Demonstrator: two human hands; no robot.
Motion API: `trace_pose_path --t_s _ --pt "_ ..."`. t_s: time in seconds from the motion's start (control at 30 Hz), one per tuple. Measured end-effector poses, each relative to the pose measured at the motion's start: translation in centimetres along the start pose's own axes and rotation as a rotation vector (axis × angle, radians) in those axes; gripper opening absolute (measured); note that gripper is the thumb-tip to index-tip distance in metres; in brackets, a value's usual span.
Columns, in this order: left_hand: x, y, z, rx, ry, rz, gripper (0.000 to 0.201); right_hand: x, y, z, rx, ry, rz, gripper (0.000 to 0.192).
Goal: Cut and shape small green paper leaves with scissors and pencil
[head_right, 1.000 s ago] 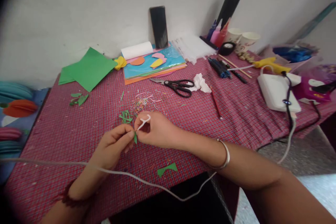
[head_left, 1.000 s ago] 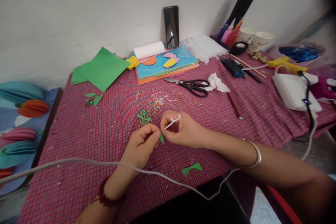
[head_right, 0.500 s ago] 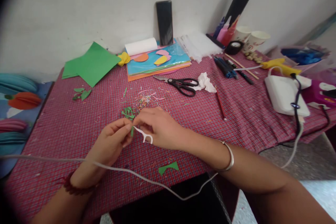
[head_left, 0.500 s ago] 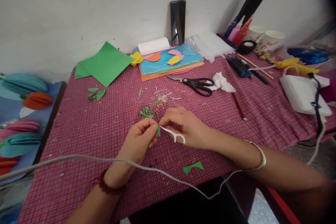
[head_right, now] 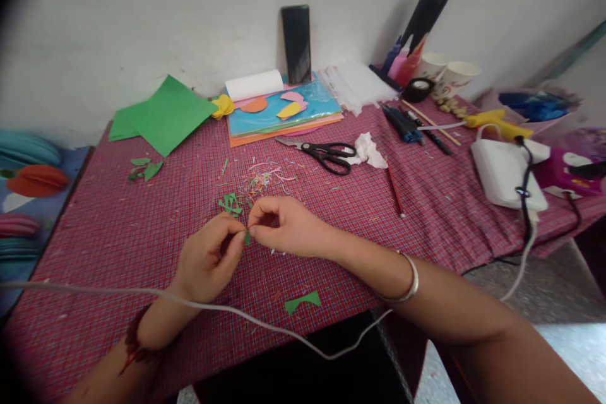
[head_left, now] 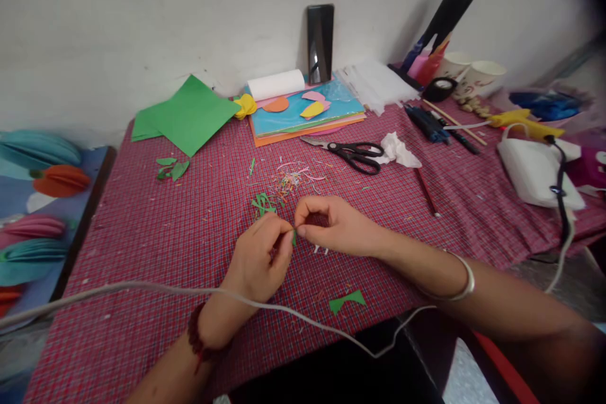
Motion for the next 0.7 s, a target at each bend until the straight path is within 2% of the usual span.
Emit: trace_pose_path --t_s 0.1,0.17,0.33,0.4,0.57,0.7 --pt "0.0 -0.2 0.2 -0.021 -0.018 -0.034 0.015 -0.1 -0.2 0.0 -0.099 0.013 -0.06 0.007" --pt "0.0 -0.9 0.6 -0.098 -0.054 -0.113 0.016 -0.2 -0.5 0.0 -0.207 0.032 -0.11 0.008" --pt "-1.5 -4.0 4.1 -0.605 -0.273 -0.513 0.022 -0.8 -2.2 1.0 -0.572 0.029 -0.32 0.01" --pt "-2.3 -4.6 5.2 -0.781 -0.307 -0.626 0.021 -1.0 -2.9 1.6 -0.679 0.003 -0.403 0.011" --pt "-2.8 -5.0 5.8 -0.943 -0.264 -0.738 0.017 -1.6 -3.7 2.1 -0.832 -0.039 -0.501 0.01" --pt "-2.2 -5.6 4.3 -0.93 -0.118 -0.743 0.015 -2.6 -5.7 0.6 -0.772 0.133 -0.55 0.012"
Point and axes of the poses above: each hand's wrist, its own x-axis towards the middle knuckle, its own z-axis out of the palm, y = z × x, the point moved 10 cm from there along x, towards the middle knuckle, and after that the axes turned 6 degrees about x, right-handed, at the moved point
